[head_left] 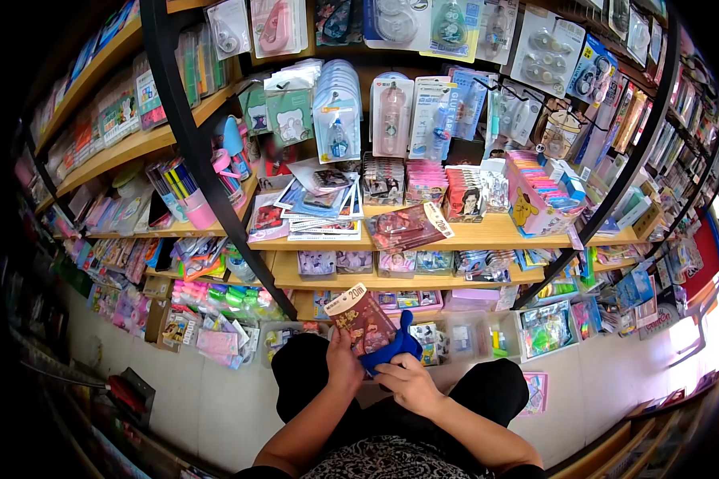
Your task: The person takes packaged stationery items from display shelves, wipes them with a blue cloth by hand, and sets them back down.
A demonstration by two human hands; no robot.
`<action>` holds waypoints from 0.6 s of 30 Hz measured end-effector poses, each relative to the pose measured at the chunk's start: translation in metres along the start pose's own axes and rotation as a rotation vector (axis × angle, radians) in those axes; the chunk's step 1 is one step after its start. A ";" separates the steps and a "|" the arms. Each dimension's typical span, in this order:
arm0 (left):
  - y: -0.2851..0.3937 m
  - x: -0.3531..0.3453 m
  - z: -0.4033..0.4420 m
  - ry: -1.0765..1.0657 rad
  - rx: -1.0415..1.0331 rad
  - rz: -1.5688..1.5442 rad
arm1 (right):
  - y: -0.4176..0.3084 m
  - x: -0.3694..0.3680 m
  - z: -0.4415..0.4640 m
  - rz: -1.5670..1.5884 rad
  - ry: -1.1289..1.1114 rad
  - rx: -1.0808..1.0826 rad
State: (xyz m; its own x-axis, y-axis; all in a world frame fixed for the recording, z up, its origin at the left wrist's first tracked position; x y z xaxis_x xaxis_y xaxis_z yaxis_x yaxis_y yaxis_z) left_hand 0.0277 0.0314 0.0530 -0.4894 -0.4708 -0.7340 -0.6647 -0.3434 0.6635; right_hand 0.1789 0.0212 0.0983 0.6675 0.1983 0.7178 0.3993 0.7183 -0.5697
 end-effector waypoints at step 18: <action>-0.008 0.008 0.015 -0.350 0.080 0.332 | 0.061 -0.012 0.008 0.757 -0.126 -0.894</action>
State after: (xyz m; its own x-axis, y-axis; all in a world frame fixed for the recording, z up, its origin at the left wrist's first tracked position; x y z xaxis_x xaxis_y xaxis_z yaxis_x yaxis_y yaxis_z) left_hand 0.0210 0.0427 0.0393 -0.8337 -0.2381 -0.4982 -0.4749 -0.1512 0.8670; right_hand 0.1903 0.0681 0.0578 0.8765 0.4742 0.0825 0.2605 -0.3233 -0.9097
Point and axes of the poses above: each hand's wrist, its own z-axis towards the middle knuckle, its own x-axis out of the back of the hand, y = z × x, the point moved 1 cm from there along z, towards the middle knuckle, and after that the axes turned 13 degrees about -x, right-handed, at the moved point
